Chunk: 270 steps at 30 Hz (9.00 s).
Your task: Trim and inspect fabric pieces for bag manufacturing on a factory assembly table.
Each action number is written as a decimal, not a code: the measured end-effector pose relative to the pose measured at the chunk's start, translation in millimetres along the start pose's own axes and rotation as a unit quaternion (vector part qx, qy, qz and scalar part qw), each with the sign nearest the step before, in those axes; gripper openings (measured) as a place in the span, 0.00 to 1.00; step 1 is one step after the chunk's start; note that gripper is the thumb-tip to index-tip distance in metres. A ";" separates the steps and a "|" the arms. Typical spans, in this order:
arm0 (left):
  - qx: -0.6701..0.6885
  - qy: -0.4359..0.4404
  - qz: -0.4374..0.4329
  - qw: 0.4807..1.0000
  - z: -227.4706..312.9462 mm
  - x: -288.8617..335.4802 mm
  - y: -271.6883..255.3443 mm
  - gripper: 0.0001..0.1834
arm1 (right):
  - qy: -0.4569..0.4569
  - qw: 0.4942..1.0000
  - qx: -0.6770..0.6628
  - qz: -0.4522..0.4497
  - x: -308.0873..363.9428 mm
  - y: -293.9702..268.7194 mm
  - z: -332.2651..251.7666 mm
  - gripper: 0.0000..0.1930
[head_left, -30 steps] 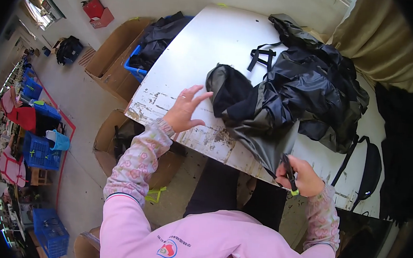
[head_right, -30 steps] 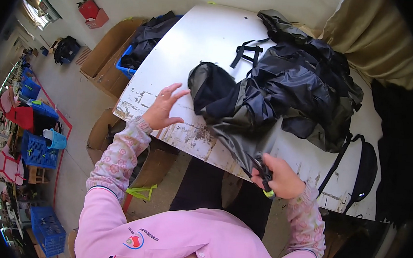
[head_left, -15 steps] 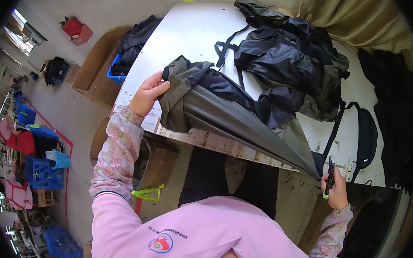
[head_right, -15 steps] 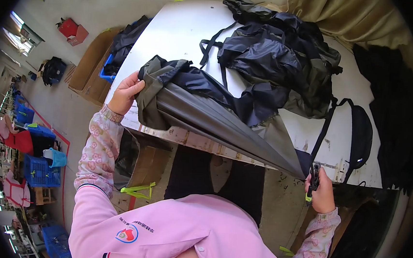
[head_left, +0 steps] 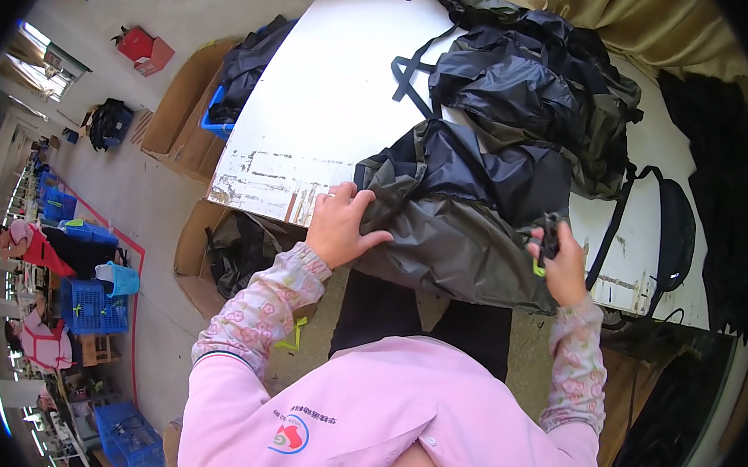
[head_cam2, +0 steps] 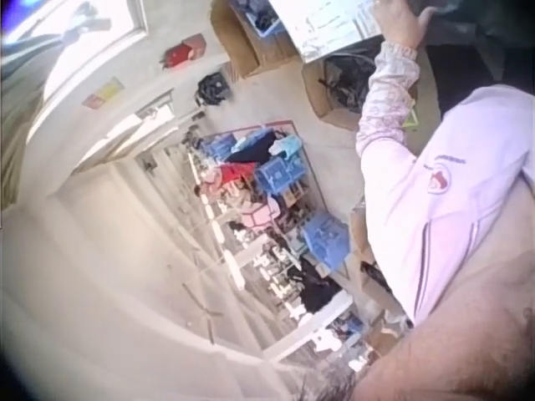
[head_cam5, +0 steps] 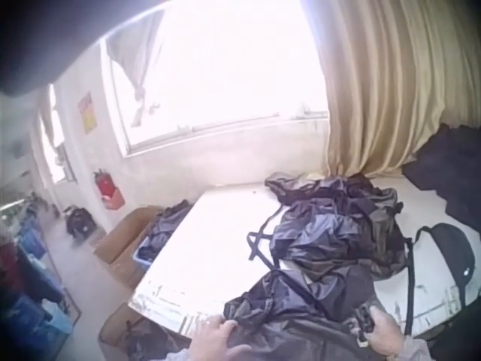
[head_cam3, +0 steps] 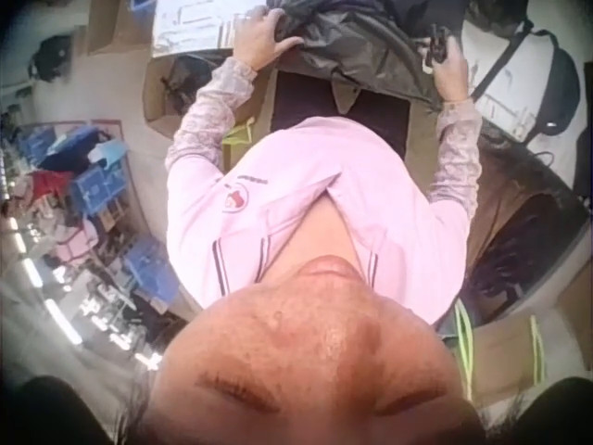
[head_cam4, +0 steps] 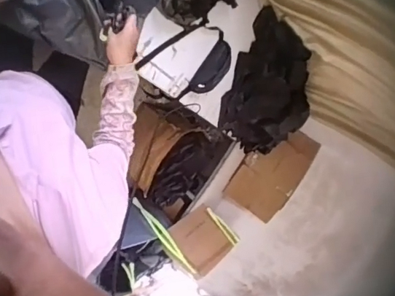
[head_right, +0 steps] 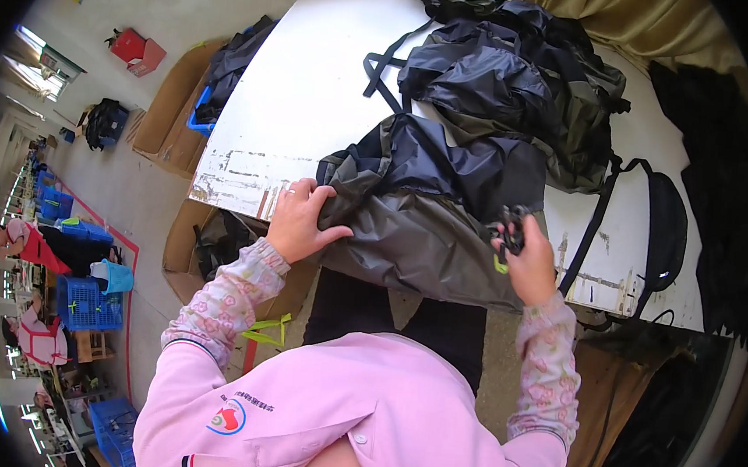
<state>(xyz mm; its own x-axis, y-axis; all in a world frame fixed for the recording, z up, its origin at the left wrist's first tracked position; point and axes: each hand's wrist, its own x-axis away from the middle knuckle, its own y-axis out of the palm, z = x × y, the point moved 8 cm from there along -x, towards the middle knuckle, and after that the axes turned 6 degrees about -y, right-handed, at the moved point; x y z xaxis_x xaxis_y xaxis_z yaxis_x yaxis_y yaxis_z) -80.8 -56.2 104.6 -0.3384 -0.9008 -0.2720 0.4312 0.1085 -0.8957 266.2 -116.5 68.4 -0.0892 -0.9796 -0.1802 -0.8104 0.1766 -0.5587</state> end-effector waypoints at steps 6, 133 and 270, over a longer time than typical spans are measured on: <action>0.006 -0.019 -0.021 1.000 -61.7 -16.5 20.0 0.14 | -0.067 0.985 0.154 -0.035 -62.0 88.3 9.1 0.14; 0.503 -0.085 -0.357 0.783 -12.2 -4.2 32.2 0.14 | -0.337 0.876 0.276 -0.207 -43.4 98.8 -165.7 0.25; 0.418 -0.005 -0.335 0.844 -3.6 3.7 -0.3 0.13 | -0.311 0.886 0.227 -0.259 -34.1 99.8 -162.7 0.31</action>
<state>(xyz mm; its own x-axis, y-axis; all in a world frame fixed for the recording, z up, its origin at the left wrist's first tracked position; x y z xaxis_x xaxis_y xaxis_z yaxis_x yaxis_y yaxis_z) -85.2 -58.0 102.6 -0.7354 -0.6463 0.2037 0.5871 -0.7578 -0.2848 94.1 -81.1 150.5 0.6770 -0.7231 -0.1369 -0.3207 -0.1223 -0.9393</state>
